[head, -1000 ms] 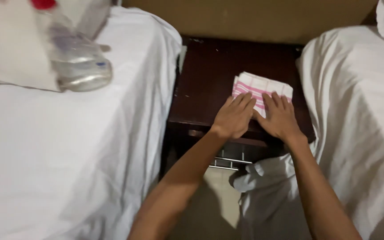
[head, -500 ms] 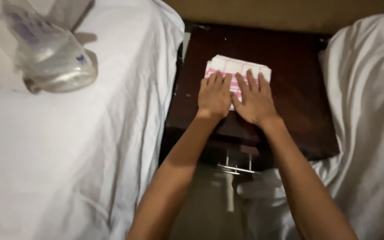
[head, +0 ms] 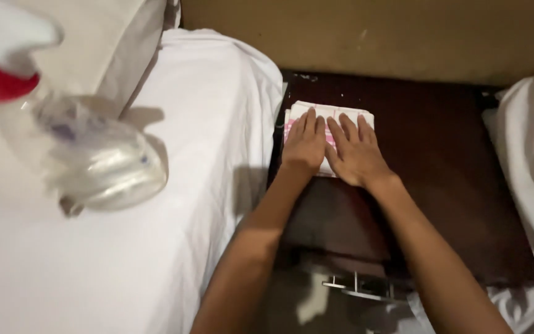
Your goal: The person sprays a liquid from a bottle onto a wooden nightstand between two beds and wipes the surface with a cloth. They then move to the second nightstand and repeat the spraying and wiping process.
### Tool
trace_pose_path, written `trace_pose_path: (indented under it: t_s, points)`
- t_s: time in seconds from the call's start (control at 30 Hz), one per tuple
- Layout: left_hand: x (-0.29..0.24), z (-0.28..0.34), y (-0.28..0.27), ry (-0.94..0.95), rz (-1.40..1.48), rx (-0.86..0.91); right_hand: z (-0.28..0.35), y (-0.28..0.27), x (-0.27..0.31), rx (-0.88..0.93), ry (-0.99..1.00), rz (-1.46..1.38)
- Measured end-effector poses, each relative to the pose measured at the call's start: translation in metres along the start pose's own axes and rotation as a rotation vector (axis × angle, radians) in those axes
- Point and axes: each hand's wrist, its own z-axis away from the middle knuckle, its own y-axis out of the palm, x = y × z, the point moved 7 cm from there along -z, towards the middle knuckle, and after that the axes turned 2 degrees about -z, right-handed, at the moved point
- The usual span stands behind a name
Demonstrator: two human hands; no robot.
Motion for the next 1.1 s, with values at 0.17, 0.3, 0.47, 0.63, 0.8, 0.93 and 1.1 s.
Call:
trace_pose_path:
  t_s: [0.17,0.3,0.47,0.63,0.8,0.93,1.1]
  points:
    - [0.031,-0.043,-0.019,-0.06,0.141,-0.007,-0.059,0.004,-0.009,0.034,0.012,-0.011]
    - [0.047,-0.071,-0.022,0.006,0.15,-0.164,-0.102,0.014,-0.024,-0.013,0.003,-0.009]
    - [0.046,-0.082,-0.036,0.03,0.131,-0.19,-0.117,0.005,-0.02,-0.036,-0.028,0.015]
    - [0.037,-0.066,-0.046,-0.051,0.159,-0.172,-0.095,-0.004,-0.012,-0.009,-0.059,0.056]
    - [0.007,-0.044,-0.08,-0.087,-0.046,-0.019,-0.058,-0.003,-0.012,-0.048,-0.116,0.009]
    - [0.012,-0.035,-0.055,-0.094,-0.136,-0.07,-0.039,-0.057,0.01,0.154,0.05,-0.074]
    - [0.023,-0.047,-0.039,-0.087,-0.026,0.097,-0.052,-0.028,-0.005,0.15,0.013,-0.019]
